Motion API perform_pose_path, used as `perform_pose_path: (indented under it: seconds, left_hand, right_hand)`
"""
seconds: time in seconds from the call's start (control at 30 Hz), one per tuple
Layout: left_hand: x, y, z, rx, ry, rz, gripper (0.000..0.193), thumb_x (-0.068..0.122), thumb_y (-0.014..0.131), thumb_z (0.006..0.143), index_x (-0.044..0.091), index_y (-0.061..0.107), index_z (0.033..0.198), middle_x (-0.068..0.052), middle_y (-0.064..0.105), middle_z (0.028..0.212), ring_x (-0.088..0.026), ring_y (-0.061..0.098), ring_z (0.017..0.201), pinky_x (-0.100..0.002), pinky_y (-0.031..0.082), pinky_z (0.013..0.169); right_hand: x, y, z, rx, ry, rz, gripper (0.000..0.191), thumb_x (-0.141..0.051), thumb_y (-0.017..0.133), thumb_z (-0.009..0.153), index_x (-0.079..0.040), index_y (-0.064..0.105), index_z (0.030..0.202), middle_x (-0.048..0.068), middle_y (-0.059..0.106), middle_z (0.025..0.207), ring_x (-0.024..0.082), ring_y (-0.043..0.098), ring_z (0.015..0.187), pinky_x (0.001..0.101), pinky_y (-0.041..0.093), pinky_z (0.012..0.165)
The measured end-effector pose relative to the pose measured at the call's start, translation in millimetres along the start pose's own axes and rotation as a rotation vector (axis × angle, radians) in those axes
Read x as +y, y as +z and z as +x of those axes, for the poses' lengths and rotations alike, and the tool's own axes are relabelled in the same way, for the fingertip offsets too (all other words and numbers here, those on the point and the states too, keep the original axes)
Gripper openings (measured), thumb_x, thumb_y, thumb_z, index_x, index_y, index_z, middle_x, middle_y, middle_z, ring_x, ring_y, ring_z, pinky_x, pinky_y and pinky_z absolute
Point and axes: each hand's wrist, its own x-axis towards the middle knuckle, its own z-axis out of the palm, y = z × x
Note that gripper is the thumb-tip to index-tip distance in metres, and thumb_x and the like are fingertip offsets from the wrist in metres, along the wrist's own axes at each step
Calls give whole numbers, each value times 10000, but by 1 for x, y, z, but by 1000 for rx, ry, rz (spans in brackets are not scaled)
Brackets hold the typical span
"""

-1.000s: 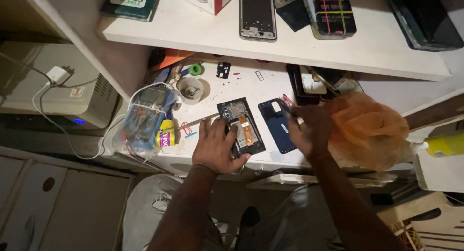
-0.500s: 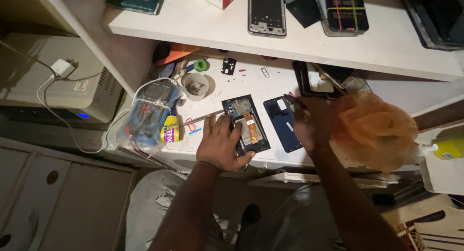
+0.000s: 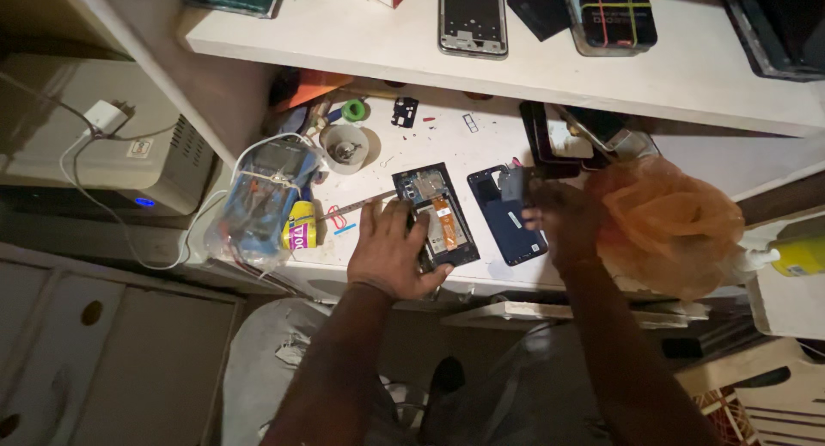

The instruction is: The person disassembles a smartphone on a workbench, removing the back cover and internal components. They use a small screwdriver and a plastic pry tool to detach parts and place them on the table. The person then reassembles the phone by reinserting components and securing the back cover.

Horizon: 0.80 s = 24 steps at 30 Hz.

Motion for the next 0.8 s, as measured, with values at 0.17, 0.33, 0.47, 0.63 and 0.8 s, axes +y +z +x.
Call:
perform_pose_path:
  seconds: [0.17,0.33,0.47,0.63,0.8]
  left_hand:
    - [0,2,-3,94,12,-36,907,722,637,770,52,575,1379,-284,484,1403,-437,398,1395,-687,145,1185]
    - [-1,3,-3,93,19,-55,901,709,655,766,43,579,1368,-292,489,1401,-440,404,1390,-688,147,1173]
    - [-1,2,-2,113,24,-35,900,711,648,761,50,581,1368,-293,482,1399,-452,397,1388,-686,141,1175]
    - [-1,2,-1,77,20,5,893,729,624,777,55,585,1362,-296,474,1388,-475,395,1372,-689,137,1167]
    - [-1,4,-1,108,25,4,905,736,611,776,52,586,1368,-300,472,1400,-466,395,1368,-685,139,1169]
  right_hand:
    - [-20,5,-8,-17,223,164,275,-136,699,931,13,650,1157,130,724,1029,266,743,924,394,617,870]
    - [-7,2,-9,-176,105,329,299,-18,694,873,-5,591,1154,130,683,1068,302,719,1025,470,593,960]
    - [-3,-1,-10,-140,159,277,209,-15,708,886,-11,669,1091,114,711,1023,271,721,985,454,601,930]
    - [-18,5,-17,-140,141,231,123,-26,716,888,-61,727,1005,76,737,979,226,720,937,421,602,895]
    - [-32,7,-18,-58,128,119,101,-44,719,896,-55,704,995,86,733,978,218,747,920,405,626,868]
